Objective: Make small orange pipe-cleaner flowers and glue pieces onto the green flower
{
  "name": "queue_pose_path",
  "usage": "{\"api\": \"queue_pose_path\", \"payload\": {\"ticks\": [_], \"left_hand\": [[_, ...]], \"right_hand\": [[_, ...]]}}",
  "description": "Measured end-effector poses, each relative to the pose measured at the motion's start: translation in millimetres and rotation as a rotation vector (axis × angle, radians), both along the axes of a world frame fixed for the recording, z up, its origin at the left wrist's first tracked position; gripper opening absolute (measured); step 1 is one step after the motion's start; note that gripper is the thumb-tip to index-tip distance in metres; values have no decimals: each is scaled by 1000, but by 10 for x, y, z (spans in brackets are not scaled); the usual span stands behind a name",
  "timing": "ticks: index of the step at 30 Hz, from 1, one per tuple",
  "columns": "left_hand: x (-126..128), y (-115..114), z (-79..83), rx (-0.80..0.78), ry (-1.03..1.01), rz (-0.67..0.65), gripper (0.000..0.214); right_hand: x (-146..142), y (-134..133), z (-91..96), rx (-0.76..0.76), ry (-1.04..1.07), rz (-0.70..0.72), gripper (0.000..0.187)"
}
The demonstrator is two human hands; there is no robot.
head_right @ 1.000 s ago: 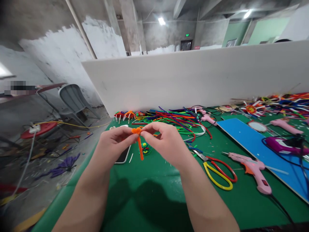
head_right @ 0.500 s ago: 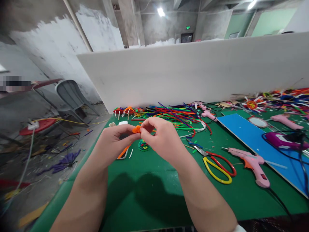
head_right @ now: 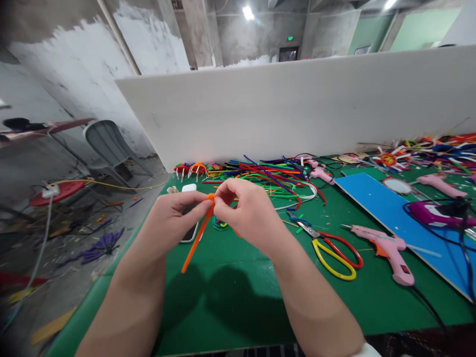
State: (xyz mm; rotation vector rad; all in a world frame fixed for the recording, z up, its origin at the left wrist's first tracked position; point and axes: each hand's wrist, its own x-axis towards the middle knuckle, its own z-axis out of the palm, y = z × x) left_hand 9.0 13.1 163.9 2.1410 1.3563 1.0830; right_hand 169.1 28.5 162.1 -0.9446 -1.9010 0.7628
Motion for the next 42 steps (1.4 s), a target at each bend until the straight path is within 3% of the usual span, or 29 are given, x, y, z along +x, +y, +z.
{"api": "queue_pose_path", "payload": {"ticks": [7, 17, 26, 34, 42], "left_hand": [[-18, 11, -18, 50, -19, 36, 19], [-9, -48, 39, 126, 159, 50, 22], [-1, -13, -16, 118, 4, 103, 19], [40, -2, -34, -25, -223, -26, 14], [26, -21, -57, 16, -161, 49, 13]], "right_hand": [[-10, 12, -5, -29, 99, 19, 7], [20, -21, -6, 15, 40, -5, 10], [-47, -13, -14, 14, 86, 1, 11], [-78, -24, -17, 41, 151, -75, 9], [-25, 10, 1, -7, 178, 11, 15]]}}
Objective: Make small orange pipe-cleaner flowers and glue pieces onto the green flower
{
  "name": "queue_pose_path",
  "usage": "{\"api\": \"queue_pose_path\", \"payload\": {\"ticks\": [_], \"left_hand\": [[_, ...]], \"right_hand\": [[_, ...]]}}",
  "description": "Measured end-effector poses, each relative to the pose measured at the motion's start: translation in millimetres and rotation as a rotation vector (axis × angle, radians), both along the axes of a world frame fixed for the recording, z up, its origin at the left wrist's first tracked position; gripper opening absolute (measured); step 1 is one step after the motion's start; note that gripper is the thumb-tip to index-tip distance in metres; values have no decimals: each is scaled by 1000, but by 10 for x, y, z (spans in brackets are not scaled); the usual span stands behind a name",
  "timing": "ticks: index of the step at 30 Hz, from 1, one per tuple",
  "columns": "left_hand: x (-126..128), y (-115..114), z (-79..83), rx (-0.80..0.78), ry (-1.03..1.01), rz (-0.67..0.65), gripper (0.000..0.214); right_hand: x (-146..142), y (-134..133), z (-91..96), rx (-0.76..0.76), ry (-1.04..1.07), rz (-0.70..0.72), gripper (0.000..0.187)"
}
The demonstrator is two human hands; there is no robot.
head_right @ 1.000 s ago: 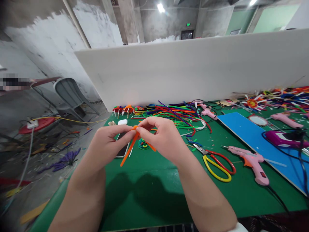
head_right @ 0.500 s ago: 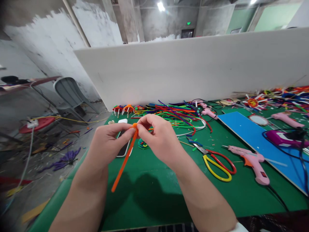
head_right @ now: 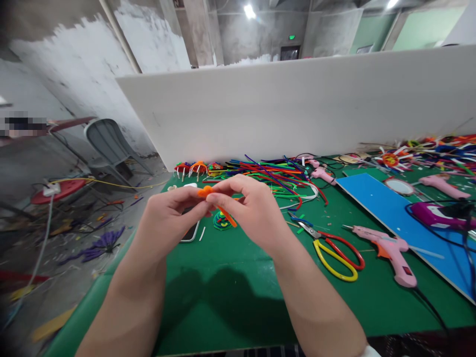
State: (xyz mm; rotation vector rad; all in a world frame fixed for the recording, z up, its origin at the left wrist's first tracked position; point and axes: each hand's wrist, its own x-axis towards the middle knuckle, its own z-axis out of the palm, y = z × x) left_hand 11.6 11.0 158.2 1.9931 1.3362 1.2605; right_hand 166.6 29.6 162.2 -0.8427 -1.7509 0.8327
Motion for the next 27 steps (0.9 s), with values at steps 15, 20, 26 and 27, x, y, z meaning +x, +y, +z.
{"api": "queue_pose_path", "payload": {"ticks": [15, 20, 26, 27], "left_hand": [[-137, -124, 88, 402, 508, 90, 14], [-159, -109, 116, 367, 489, 104, 15], [-136, -55, 125, 124, 345, 47, 19], [-131, -48, 122, 105, 318, 57, 20]], "right_hand": [[44, 10, 1, -173, -77, 169, 20], [58, 26, -6, -198, -90, 182, 22], [24, 49, -19, -140, -75, 111, 20], [22, 54, -21, -151, -61, 116, 20]]}}
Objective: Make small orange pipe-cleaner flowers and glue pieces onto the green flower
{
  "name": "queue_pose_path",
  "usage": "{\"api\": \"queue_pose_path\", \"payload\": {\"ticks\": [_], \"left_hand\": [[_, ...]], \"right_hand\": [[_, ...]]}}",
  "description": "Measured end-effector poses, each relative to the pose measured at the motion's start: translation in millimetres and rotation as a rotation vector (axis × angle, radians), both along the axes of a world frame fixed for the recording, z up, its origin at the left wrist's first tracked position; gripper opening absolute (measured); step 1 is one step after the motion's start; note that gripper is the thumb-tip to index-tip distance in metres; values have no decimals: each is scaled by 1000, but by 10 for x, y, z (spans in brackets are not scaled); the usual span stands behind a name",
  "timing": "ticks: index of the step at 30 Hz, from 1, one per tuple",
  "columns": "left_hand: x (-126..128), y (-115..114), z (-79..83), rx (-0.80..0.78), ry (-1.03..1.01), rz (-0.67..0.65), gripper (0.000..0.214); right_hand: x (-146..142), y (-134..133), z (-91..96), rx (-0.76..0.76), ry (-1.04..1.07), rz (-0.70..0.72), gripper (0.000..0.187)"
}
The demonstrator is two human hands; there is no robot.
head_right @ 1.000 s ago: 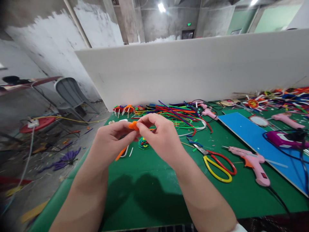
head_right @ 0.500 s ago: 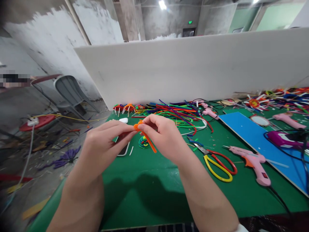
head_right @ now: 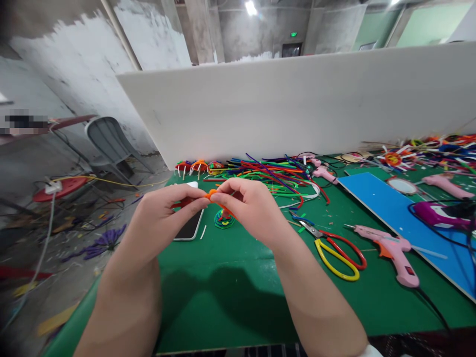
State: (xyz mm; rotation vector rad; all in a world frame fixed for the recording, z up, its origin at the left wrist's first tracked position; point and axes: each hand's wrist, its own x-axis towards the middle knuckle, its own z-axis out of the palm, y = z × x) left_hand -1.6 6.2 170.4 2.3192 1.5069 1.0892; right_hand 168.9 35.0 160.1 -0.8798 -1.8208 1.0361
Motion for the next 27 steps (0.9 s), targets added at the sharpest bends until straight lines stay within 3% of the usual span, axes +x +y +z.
{"api": "queue_pose_path", "payload": {"ticks": [6, 14, 19, 22, 27], "left_hand": [[7, 24, -15, -51, -79, 15, 21], [23, 66, -33, -150, -193, -84, 21], [13, 111, -70, -198, -316, -95, 21], [5, 122, -75, -180, -320, -74, 20], [11, 116, -60, -157, -215, -78, 18]], "right_hand": [[34, 41, -5, -52, 31, 68, 19], [-21, 20, -13, 21, 33, -6, 15], [4, 11, -15, -18, 9, 64, 16], [23, -2, -16, 95, -86, 18, 16], [49, -34, -11, 414, -347, -112, 14]]}}
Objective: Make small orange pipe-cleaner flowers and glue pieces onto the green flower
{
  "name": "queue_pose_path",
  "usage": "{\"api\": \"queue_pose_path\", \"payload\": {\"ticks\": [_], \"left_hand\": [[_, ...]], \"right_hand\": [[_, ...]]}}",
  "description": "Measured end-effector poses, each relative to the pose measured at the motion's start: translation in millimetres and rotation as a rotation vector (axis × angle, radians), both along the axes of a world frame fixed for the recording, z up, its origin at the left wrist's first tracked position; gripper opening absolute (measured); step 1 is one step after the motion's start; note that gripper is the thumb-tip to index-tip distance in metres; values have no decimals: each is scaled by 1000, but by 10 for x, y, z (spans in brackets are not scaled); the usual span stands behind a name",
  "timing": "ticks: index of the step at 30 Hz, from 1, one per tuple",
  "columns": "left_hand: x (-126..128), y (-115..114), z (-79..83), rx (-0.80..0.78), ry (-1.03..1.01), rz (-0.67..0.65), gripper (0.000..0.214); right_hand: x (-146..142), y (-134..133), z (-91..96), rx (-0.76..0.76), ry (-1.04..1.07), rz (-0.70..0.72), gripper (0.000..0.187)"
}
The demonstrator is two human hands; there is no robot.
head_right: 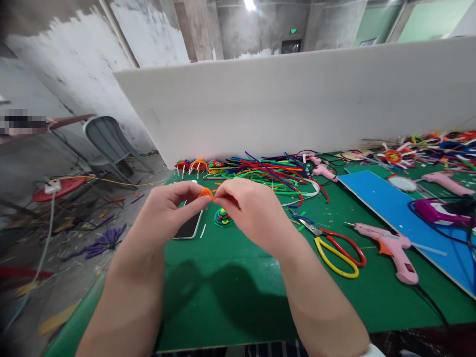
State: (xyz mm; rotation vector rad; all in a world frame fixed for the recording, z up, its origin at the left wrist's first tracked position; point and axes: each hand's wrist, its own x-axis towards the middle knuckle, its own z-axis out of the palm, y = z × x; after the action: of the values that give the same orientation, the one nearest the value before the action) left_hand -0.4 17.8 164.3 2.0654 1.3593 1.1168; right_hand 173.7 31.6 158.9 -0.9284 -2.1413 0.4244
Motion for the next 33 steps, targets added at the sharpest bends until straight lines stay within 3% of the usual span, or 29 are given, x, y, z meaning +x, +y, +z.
{"api": "queue_pose_path", "payload": {"ticks": [6, 13, 19, 27, 33], "left_hand": [[53, 16, -65, -28, 121, -83, 15], [60, 76, -101, -67, -27, -89, 10], [17, 100, -92, -123, -130, -136, 10], [-1, -4, -25, -132, -42, -185, 8], [-22, 13, -13, -145, -101, -182, 9]], "right_hand": [[91, 9, 4, 282, -274, -55, 15], [108, 89, -1, 515, -139, -107, 12], [78, 76, 3, 567, -124, -86, 13], [57, 98, -13, 572, -82, 27, 12], [37, 108, -26, 587, -36, 15, 11]]}}
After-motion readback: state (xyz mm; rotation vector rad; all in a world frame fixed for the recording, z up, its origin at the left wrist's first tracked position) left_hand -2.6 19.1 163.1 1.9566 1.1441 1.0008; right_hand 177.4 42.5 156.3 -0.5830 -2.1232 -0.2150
